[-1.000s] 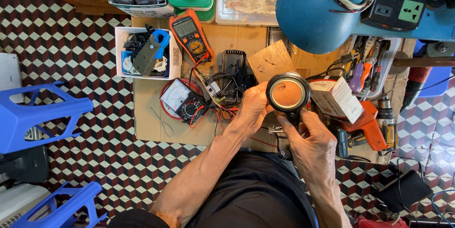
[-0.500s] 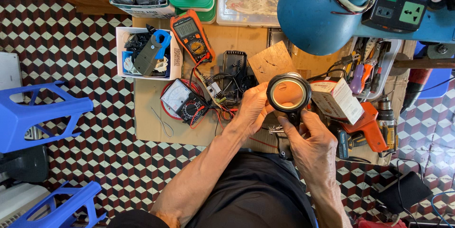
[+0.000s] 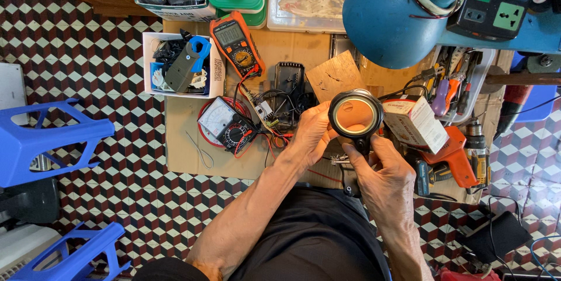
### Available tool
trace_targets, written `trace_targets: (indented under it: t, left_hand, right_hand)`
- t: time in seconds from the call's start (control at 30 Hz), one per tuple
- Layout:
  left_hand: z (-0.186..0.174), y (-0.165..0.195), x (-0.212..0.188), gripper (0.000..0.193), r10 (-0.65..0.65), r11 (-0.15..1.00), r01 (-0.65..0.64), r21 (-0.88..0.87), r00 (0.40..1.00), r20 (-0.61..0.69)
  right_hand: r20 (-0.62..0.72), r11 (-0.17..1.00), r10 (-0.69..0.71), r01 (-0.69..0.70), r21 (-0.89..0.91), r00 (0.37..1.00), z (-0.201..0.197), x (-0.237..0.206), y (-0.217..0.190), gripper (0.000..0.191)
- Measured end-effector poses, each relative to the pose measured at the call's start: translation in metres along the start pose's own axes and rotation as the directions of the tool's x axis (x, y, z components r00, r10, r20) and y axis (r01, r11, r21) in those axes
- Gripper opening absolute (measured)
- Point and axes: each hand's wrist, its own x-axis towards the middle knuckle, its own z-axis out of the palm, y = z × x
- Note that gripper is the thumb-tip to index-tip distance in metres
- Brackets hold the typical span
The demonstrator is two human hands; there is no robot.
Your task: The person inspects small electronic components on a wooden board using a magnifying lamp and a heat gun. They pick up and examine individual components, place them back, and use the heat gun to apply heat to the board.
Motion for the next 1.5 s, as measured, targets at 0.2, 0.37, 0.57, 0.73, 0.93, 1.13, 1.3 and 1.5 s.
trace_targets:
  t: [0.2,0.37,0.57,0.73,0.93,1.13,1.3,1.5]
  left_hand:
    - [-0.0012,-0.0013,0.0017,0.039,-0.023,1.0,0.023,-0.013,1.0,-0.012]
    - [-0.0003,-0.0002,0.0018,0.038,-0.024,0.999,0.024,-0.021,1.0,-0.017]
    - [-0.0004,-0.001,0.0028,0.038,-0.029,0.999,0.028,-0.021,0.999,-0.023]
    - [-0.0021,-0.0035,0.0053,0.038,-0.028,0.999,0.027,-0.03,0.999,-0.024]
    - [-0.0035,-0.0051,0.0052,0.037,-0.027,0.999,0.026,-0.037,0.999,-0.024]
    - [-0.0015,-0.0032,0.0039,0.035,-0.017,0.999,0.016,-0.034,1.0,-0.011]
    - [0.0021,-0.0019,0.0015,0.035,-0.009,1.0,0.009,-0.024,1.0,-0.025]
    - [0.0051,-0.0012,-0.0018,0.035,-0.009,0.999,0.007,-0.047,1.0,-0.027]
  right_hand:
    - [-0.001,1.0,-0.023,0.023,0.013,1.0,0.0016,0.0002,0.0025,0.023]
    - [-0.002,0.999,-0.017,0.017,0.029,1.0,0.0018,0.0004,0.0031,0.026]
    - [-0.005,0.999,-0.013,0.013,0.036,1.0,0.0017,0.0004,0.0026,0.026]
    - [-0.007,0.999,-0.002,0.003,0.05,1.0,0.0011,0.0005,0.0012,0.027]
    - [-0.003,1.0,0.024,-0.024,0.014,1.0,0.0006,0.0008,0.001,0.021]
    - [-0.006,0.999,-0.024,0.025,0.022,1.0,0.0001,0.0008,0.0018,0.02]
    - [0.0,1.0,0.005,-0.005,0.015,1.0,0.0003,0.0018,0.0013,0.021]
    - [-0.004,1.0,0.001,-0.001,0.026,1.0,-0.0012,0.0011,-0.0015,0.024]
